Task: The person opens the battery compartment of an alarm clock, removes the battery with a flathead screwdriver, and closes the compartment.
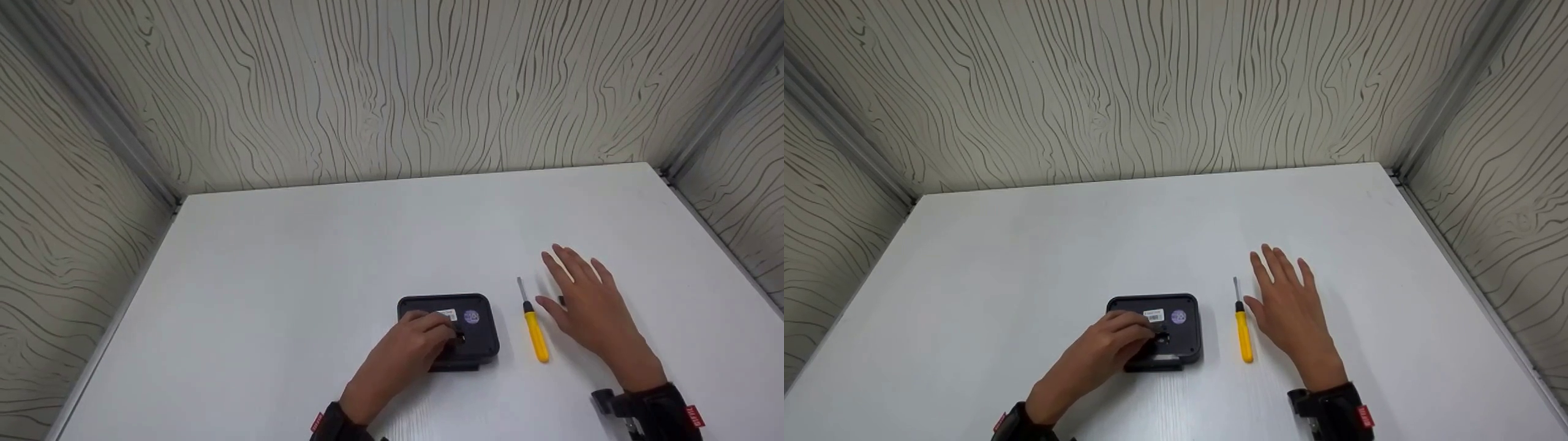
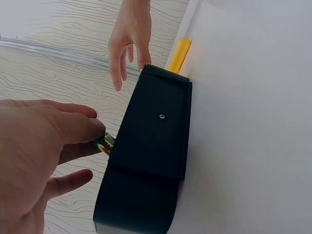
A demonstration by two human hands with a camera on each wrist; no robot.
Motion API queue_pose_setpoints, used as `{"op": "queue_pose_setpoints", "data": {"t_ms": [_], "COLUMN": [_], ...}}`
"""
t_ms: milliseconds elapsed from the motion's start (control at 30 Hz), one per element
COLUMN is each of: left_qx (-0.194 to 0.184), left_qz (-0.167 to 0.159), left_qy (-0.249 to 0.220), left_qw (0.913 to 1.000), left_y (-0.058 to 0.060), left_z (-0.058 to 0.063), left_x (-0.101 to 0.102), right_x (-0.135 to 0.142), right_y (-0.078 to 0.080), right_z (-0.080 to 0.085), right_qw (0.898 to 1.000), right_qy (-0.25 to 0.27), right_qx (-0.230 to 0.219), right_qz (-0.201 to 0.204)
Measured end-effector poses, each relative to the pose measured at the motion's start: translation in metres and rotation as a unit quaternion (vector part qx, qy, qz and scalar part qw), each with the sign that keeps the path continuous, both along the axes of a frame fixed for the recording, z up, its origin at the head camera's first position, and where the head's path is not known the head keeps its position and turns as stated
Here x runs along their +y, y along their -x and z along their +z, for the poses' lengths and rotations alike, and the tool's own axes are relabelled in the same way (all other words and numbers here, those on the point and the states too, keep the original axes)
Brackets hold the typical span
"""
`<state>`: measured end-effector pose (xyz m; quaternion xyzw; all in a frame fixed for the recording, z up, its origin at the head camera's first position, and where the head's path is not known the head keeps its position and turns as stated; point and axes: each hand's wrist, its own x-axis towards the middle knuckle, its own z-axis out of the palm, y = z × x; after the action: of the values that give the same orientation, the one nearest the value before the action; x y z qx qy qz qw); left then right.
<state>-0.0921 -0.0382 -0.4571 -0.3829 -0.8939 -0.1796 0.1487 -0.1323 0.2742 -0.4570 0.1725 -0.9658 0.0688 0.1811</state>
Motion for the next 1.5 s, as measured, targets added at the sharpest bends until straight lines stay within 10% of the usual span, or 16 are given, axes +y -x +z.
{"op": "queue_pose_setpoints", "data": {"t_ms": [1500], "left_qx": [-0.089], "left_qz": [0.03], "left_qy": [-0.014], "left_qw": [0.9955], "left_y": [0.009], "left_z": [0.012], "left_x": [-0.023], "right_x": [0.002], "right_y": [0.0], "right_z": [0.004], "right_qw": [0.999], "right_qy": [0.01], "right_qx": [0.049], "right_qz": [0.018]}}
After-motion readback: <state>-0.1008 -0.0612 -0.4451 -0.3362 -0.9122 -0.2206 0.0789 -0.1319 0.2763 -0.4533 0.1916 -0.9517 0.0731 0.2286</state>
